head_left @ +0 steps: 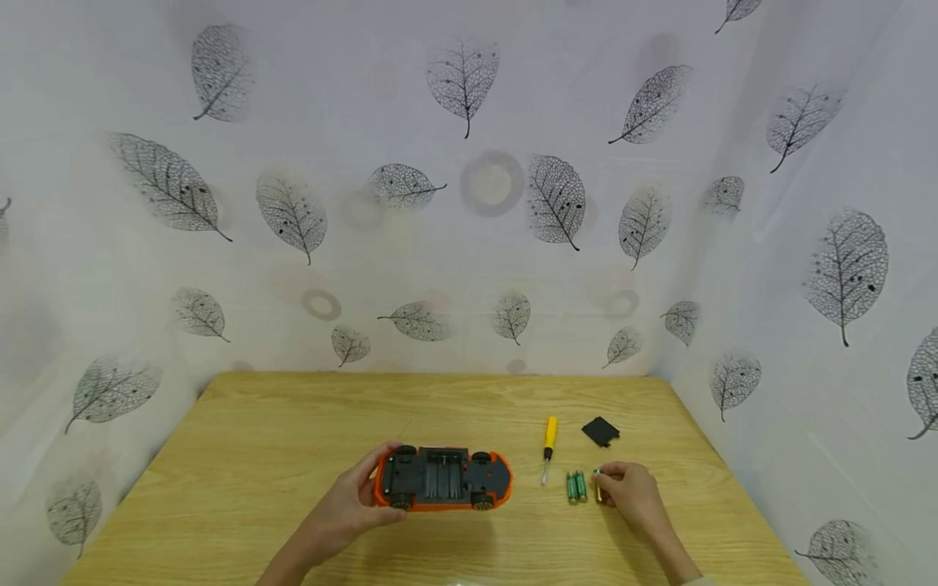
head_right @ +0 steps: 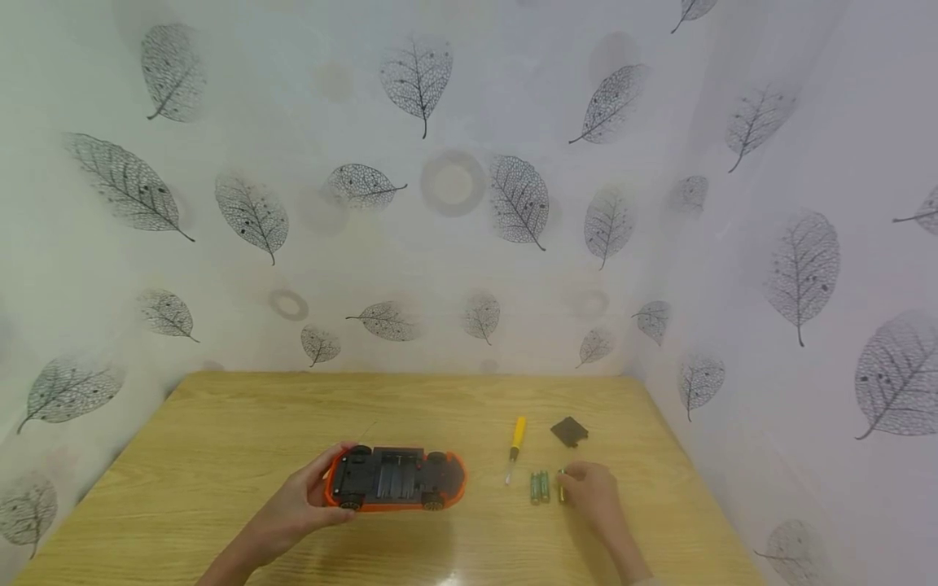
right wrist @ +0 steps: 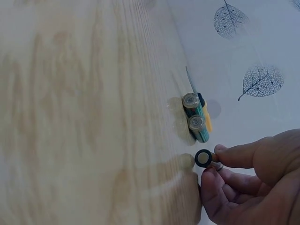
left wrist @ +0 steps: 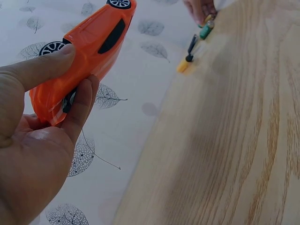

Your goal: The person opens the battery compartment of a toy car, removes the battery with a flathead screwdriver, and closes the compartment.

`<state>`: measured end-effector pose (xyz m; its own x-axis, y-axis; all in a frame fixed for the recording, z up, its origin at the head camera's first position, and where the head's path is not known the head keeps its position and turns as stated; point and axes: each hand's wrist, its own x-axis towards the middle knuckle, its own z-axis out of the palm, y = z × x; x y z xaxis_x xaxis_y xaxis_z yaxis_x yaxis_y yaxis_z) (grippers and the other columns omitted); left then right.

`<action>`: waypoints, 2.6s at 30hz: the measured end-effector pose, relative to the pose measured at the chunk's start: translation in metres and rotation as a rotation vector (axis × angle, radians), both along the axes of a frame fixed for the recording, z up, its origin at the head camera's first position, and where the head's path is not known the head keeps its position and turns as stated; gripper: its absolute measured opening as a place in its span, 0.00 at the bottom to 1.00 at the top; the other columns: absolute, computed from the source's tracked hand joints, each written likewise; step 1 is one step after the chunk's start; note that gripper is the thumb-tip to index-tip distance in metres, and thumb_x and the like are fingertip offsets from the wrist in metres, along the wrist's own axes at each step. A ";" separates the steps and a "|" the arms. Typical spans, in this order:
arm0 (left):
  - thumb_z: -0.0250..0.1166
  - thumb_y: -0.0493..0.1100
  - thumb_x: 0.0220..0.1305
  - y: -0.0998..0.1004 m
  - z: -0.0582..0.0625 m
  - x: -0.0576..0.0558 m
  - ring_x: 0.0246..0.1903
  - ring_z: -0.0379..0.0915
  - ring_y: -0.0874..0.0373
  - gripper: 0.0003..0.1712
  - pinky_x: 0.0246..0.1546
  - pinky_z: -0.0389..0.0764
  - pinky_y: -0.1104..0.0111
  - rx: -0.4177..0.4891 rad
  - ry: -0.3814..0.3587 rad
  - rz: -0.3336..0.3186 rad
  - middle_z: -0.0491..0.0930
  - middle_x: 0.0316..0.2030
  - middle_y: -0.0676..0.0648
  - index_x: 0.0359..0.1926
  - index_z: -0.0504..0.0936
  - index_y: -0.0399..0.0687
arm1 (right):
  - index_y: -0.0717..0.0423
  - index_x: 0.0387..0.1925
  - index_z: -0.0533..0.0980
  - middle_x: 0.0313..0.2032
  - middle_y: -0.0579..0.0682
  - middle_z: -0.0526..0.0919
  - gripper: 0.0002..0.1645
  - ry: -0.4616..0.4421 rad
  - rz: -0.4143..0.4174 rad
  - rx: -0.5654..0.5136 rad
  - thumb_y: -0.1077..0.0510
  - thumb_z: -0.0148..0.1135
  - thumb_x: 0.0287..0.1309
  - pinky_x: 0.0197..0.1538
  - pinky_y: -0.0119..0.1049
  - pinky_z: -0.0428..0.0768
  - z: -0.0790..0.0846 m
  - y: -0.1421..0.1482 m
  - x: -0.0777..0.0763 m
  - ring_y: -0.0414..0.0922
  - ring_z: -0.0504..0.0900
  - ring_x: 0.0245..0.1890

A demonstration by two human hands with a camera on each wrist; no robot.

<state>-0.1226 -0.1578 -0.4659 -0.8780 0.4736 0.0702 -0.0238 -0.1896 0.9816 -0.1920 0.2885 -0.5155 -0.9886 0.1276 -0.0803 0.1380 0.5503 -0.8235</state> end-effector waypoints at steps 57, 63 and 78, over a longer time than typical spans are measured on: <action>0.71 0.28 0.63 -0.002 -0.001 0.002 0.62 0.75 0.52 0.57 0.54 0.85 0.58 0.010 -0.011 0.014 0.44 0.76 0.22 0.81 0.42 0.32 | 0.75 0.65 0.71 0.52 0.67 0.79 0.31 0.113 -0.050 0.057 0.56 0.64 0.72 0.36 0.32 0.81 0.012 0.025 -0.017 0.53 0.80 0.46; 0.71 0.28 0.63 -0.003 -0.001 0.002 0.61 0.76 0.50 0.57 0.53 0.85 0.59 0.007 -0.010 0.006 0.47 0.75 0.22 0.81 0.42 0.33 | 0.77 0.72 0.61 0.63 0.76 0.70 0.40 0.088 0.005 0.088 0.53 0.62 0.73 0.55 0.55 0.82 0.010 0.028 -0.029 0.69 0.73 0.60; 0.72 0.28 0.62 -0.004 0.001 0.002 0.60 0.78 0.48 0.58 0.52 0.86 0.59 0.002 -0.017 0.008 0.48 0.74 0.21 0.81 0.41 0.33 | 0.84 0.69 0.60 0.65 0.83 0.65 0.50 0.068 0.076 0.193 0.50 0.72 0.64 0.61 0.62 0.77 -0.010 0.038 -0.067 0.75 0.67 0.65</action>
<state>-0.1205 -0.1614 -0.4652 -0.8826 0.4668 0.0566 -0.0387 -0.1920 0.9806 -0.2592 0.3263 -0.5253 -0.9982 0.0591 0.0058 0.0377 0.7050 -0.7082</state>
